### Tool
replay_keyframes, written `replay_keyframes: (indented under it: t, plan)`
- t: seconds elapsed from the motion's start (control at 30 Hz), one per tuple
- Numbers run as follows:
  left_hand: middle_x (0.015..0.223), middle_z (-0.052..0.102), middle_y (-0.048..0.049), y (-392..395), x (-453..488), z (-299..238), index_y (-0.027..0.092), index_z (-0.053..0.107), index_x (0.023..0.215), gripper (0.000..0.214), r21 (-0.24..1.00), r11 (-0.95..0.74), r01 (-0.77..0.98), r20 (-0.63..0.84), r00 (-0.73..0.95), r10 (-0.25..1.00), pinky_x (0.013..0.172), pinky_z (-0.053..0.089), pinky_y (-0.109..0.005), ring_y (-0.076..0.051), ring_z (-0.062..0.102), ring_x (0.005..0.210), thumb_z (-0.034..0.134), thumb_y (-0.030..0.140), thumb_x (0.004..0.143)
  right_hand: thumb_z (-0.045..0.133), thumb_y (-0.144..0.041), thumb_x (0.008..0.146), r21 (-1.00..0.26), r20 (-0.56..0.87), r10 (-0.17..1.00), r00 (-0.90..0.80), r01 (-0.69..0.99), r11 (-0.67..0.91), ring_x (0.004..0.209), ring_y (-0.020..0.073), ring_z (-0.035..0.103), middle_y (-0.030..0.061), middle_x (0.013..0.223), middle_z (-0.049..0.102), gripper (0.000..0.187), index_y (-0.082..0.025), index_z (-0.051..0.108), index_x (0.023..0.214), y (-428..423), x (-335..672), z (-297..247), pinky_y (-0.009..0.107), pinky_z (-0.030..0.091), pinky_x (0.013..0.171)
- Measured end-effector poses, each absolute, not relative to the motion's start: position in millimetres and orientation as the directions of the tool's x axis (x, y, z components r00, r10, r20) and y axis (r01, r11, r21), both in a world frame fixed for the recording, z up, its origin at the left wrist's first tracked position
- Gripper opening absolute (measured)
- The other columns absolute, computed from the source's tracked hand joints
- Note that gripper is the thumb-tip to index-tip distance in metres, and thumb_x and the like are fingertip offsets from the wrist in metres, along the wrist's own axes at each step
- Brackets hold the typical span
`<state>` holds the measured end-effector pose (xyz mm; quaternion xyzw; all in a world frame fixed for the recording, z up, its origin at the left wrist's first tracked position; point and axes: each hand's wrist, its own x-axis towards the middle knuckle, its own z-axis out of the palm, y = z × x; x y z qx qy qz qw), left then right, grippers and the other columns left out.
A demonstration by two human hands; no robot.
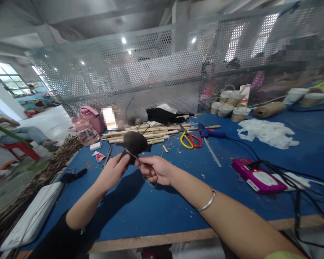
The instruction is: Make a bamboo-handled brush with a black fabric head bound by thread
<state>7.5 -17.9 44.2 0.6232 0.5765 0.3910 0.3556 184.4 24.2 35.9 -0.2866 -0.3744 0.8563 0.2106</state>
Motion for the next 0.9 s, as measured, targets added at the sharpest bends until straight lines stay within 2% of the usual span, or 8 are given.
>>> replay_keyframes:
  t: [0.1,0.27,0.4,0.6,0.7,0.8,0.9]
  plan:
    - [0.054,0.038,0.0046,-17,4,45,0.016,0.052,0.078,0.040,0.869,-0.112,0.482,0.118,0.019,0.993,0.046,0.025,-0.021,-0.009,0.034,0.047,0.038,0.053,0.085,0.050,-0.024,0.084,-0.782,-0.286,0.627,-0.724,-0.203,-0.590,0.032,0.0041,0.009,-0.0113,0.033,0.026,0.013,-0.014,0.058,0.080,27,187,34,0.013,0.009,0.031]
    - [0.054,0.039,0.0044,-16,3,44,0.016,0.053,0.079,0.040,0.864,-0.109,0.491,0.105,0.037,0.994,0.046,0.026,-0.021,-0.008,0.036,0.047,0.040,0.053,0.084,0.060,-0.020,0.075,-0.788,-0.234,0.672,-0.703,-0.268,-0.555,0.033,0.0045,0.005,-0.0136,0.031,0.025,0.011,-0.018,0.056,0.085,27,186,31,0.014,0.007,0.031]
    - [0.053,0.033,0.0068,-14,3,45,0.016,0.051,0.081,0.040,0.942,-0.026,0.334,0.026,0.005,1.000,0.042,0.022,-0.019,-0.006,0.029,0.043,0.043,0.056,0.082,0.068,-0.028,0.071,-0.843,-0.098,0.744,-0.661,-0.342,-0.416,0.032,0.0034,0.008,-0.0143,0.033,0.027,0.020,-0.019,0.053,0.081,22,184,35,0.015,0.009,0.031]
    - [0.052,0.026,0.0094,-15,6,52,0.018,0.046,0.081,0.036,0.990,0.106,0.091,-0.110,0.037,0.993,0.038,0.016,-0.015,-0.004,0.023,0.040,0.049,0.054,0.079,0.066,-0.038,0.073,-0.947,0.091,0.772,-0.629,-0.295,-0.129,0.032,0.0026,0.014,-0.0136,0.039,0.028,0.025,-0.017,0.053,0.079,20,189,42,0.017,0.013,0.033]
    - [0.052,0.025,0.0097,-16,7,52,0.019,0.045,0.080,0.035,0.990,0.118,0.071,-0.121,0.039,0.992,0.037,0.015,-0.015,-0.004,0.022,0.040,0.049,0.054,0.080,0.061,-0.039,0.076,-0.977,0.144,0.805,-0.576,-0.211,0.024,0.035,0.0035,0.020,-0.0122,0.044,0.031,0.025,-0.017,0.051,0.082,23,192,45,0.018,0.015,0.036]
    - [0.051,0.026,0.0096,-14,6,50,0.019,0.044,0.079,0.036,0.990,0.119,0.071,-0.122,0.033,0.992,0.037,0.015,-0.015,-0.003,0.021,0.039,0.049,0.054,0.080,0.055,-0.035,0.080,-0.985,0.140,0.814,-0.564,0.002,0.171,0.039,0.0057,0.027,-0.0099,0.047,0.034,0.021,-0.016,0.054,0.089,27,197,48,0.019,0.019,0.040]
    - [0.051,0.026,0.0097,-13,5,51,0.019,0.042,0.077,0.036,0.988,0.140,0.060,-0.143,0.040,0.989,0.036,0.014,-0.015,-0.003,0.021,0.038,0.051,0.055,0.079,0.048,-0.031,0.084,-0.891,0.205,0.797,-0.568,0.228,0.392,0.045,0.0078,0.036,-0.0055,0.050,0.042,0.021,-0.014,0.061,0.083,31,203,50,0.021,0.026,0.046]
